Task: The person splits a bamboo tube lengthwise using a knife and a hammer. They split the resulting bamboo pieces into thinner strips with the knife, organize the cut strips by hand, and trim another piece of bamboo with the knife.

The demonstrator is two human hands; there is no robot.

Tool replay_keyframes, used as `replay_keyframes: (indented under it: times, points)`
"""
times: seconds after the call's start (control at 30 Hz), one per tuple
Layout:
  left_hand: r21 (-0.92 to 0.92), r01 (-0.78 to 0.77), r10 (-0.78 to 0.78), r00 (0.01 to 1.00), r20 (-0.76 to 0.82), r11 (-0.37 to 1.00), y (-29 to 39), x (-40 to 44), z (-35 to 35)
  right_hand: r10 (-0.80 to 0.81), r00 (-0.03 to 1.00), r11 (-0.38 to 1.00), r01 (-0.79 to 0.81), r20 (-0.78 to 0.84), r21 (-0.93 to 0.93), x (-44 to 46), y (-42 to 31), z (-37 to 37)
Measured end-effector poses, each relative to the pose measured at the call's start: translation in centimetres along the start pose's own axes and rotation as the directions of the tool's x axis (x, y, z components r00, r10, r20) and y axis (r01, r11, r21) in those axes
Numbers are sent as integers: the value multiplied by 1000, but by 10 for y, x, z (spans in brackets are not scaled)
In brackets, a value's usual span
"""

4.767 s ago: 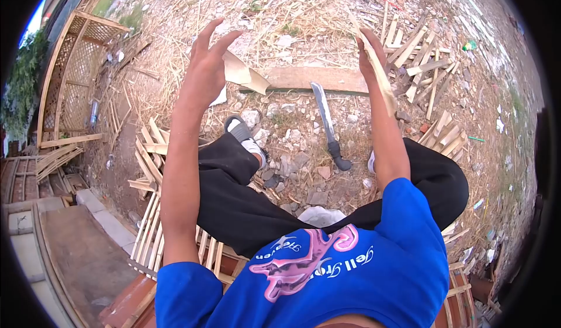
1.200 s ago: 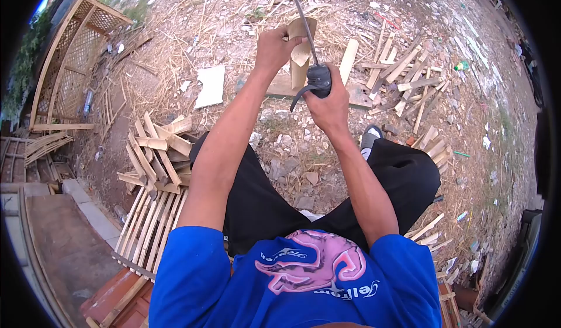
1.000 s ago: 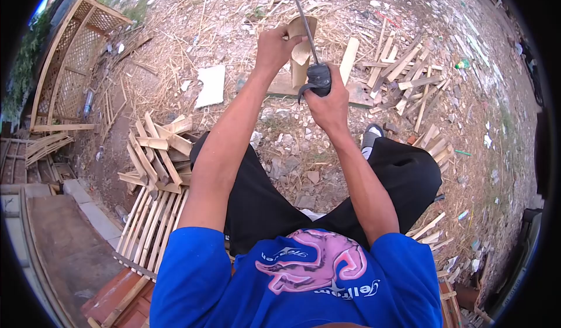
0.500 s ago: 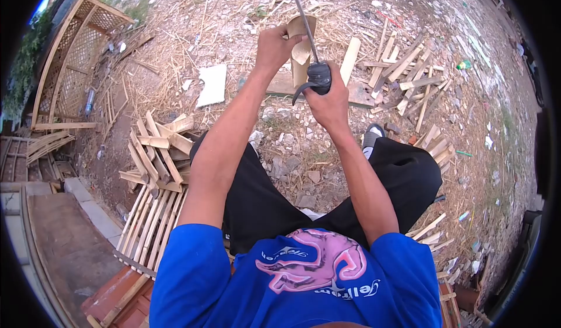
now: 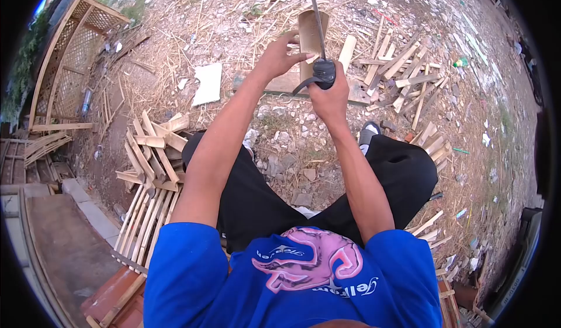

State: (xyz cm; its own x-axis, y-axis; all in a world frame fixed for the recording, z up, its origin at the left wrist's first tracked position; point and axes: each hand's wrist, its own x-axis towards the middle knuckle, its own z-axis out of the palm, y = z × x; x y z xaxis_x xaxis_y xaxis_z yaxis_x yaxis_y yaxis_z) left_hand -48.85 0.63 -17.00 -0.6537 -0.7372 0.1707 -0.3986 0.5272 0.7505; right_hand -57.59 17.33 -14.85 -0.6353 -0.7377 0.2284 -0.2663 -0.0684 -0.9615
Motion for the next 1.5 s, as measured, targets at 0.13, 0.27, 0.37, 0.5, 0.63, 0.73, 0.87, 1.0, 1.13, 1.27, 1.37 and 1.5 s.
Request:
replay_keyframes:
  times: [0.13,0.27,0.37,0.5,0.63,0.73,0.87,1.0,1.13,1.27,1.37,1.5]
  points:
    - [-184,2,-4,1000,-10,983,18,10,2,11,1000,1000,-11,2,-30,1,3,-3]
    - [-193,58,-65,998,-25,979,10,16,10,-17,999,999,18,46,-28,-5,6,-3]
    - [-143,52,-61,996,-59,988,19,15,5,-5,996,1000,7,90,-20,-9,3,-4]
    - [-238,-9,-30,987,-160,971,12,16,10,-1,996,1000,-1,92,21,-13,-1,-3]
    - [-290,-123,28,950,-312,949,25,20,10,-1,996,1000,-1,94,13,-11,-14,-6]
    - [-352,-273,103,896,-433,895,56,21,0,-106,994,994,104,34,46,-9,-33,-7]
    - [-328,-221,82,918,-388,918,54,20,-1,-106,994,986,102,24,132,-11,-36,-7]
    - [-6,-49,48,992,-119,999,-25,7,33,41,999,994,-41,2,101,-10,32,-1]
    - [-141,-105,86,987,-133,985,-5,7,27,88,996,994,-88,13,61,4,22,-12]
    - [-224,-63,27,986,-162,973,10,13,23,-1,1000,1000,1,12,-6,-2,22,-6]
    - [20,146,-141,976,-167,989,38,11,0,-19,999,999,19,28,-27,-9,15,-2]
    - [-143,-224,154,908,-389,964,69,15,-16,-144,989,989,143,20,38,-3,-28,-13]
